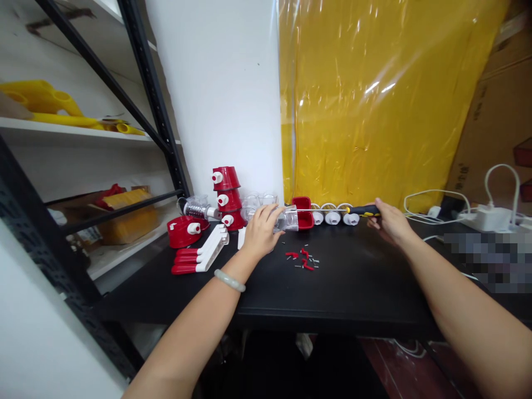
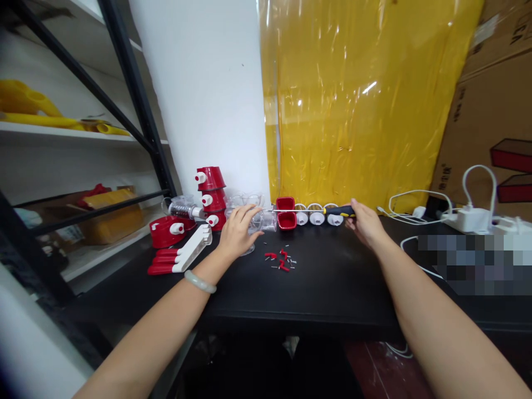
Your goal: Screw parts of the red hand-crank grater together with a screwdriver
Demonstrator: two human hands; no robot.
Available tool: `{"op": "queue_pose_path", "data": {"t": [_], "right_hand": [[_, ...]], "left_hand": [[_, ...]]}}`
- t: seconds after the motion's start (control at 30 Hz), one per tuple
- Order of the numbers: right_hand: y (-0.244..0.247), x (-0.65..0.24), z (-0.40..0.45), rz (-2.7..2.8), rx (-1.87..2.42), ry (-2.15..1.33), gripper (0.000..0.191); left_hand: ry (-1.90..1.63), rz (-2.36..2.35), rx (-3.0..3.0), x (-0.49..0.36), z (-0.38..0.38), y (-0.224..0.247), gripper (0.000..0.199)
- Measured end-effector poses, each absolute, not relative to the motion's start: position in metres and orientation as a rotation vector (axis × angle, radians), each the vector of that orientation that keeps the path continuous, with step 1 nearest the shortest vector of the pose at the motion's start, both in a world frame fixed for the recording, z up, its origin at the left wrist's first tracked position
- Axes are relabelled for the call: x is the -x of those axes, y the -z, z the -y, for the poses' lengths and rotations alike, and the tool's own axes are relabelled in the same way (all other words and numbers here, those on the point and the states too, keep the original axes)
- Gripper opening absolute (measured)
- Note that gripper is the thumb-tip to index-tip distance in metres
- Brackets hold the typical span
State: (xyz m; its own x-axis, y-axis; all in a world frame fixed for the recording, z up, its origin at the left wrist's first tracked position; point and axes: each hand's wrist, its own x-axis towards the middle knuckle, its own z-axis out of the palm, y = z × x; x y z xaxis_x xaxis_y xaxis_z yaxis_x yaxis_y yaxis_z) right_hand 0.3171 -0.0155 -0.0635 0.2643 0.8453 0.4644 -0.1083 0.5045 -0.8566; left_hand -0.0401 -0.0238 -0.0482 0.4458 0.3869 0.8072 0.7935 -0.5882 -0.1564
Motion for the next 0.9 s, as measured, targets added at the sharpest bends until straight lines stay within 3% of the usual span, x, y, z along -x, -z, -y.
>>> {"op": "queue_pose_path", "data": {"t": [0.37,0.9], "right_hand": [[0.065,-0.318,0.016,1.092,0.747,-0.912,0.031],[0.062,-0.325,0.019,1.068,0.703,-1.005,0.037]], "left_hand": [[1.037,0.953,2.166,0.045,0.021,0.047,0.065],[0.991,0.966,2.247,0.043,0.023,0.046,0.072]]}}
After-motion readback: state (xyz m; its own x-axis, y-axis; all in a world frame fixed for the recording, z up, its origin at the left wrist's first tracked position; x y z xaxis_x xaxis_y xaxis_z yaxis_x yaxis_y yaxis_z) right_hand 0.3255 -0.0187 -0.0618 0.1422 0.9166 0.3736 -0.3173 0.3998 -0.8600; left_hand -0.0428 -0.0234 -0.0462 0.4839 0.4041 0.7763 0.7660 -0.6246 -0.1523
